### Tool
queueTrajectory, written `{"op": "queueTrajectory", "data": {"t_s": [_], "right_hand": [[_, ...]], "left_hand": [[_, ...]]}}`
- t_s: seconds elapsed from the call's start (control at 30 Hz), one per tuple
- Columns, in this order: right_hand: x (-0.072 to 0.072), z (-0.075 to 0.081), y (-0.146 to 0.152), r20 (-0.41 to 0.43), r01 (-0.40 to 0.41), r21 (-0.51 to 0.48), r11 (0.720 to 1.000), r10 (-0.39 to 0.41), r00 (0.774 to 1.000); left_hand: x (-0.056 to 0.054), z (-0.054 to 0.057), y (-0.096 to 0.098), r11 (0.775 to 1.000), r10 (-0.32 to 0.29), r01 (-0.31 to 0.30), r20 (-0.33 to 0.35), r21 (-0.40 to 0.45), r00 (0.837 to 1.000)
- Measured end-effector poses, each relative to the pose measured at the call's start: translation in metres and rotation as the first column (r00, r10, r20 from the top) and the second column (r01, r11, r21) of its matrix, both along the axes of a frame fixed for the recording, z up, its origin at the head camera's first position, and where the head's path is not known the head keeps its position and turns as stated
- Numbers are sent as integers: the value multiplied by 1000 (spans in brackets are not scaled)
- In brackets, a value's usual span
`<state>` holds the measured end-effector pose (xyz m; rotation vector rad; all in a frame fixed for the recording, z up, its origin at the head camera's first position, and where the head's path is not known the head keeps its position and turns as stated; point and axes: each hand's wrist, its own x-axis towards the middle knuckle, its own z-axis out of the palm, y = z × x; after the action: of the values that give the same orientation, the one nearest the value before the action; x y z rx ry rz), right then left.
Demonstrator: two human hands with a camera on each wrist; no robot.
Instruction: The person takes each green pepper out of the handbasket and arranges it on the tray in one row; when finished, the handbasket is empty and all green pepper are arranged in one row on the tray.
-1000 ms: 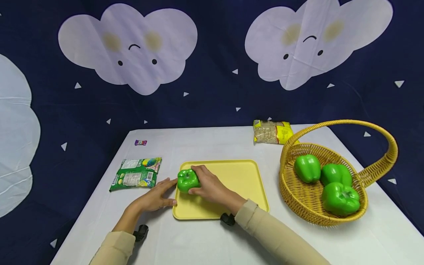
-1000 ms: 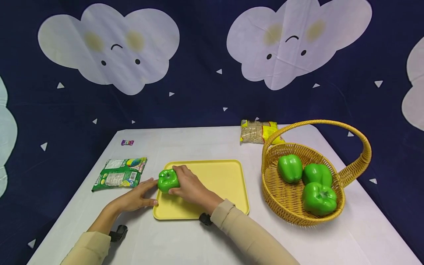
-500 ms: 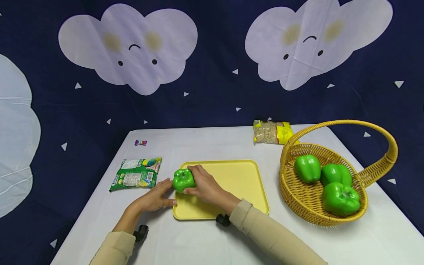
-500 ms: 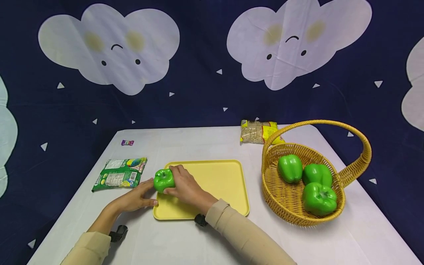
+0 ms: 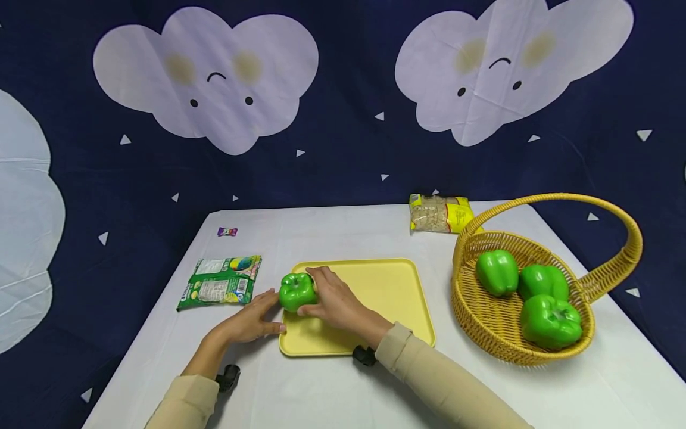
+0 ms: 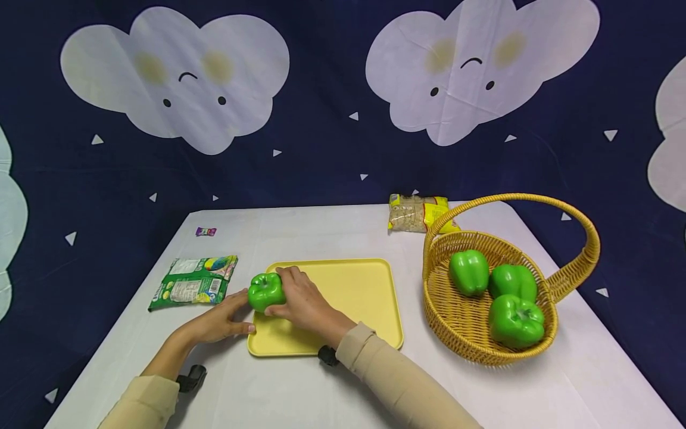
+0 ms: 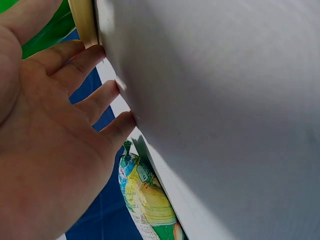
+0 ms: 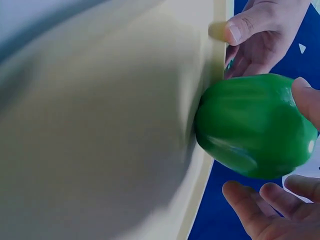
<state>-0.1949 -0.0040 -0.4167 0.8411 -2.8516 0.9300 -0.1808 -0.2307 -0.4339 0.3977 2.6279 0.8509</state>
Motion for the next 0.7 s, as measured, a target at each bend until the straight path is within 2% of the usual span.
{"op": "queueTrajectory", "data": {"t_s": [0.13,0.33,0.7], "right_hand": [[1,4,6,35,23,-18,1000,-23,999],[3,12,21,40,33,-52,998,-31,999],[14,30,63,-78,49,-98,994,-57,995]], "left_hand": [[0,0,0,1000,-1,1,-3,6,1000],[0,-2,0,1000,5,-5,3,-5,1000],[-2,-3,0,1000,16,-16,-3,-14,1000]]}}
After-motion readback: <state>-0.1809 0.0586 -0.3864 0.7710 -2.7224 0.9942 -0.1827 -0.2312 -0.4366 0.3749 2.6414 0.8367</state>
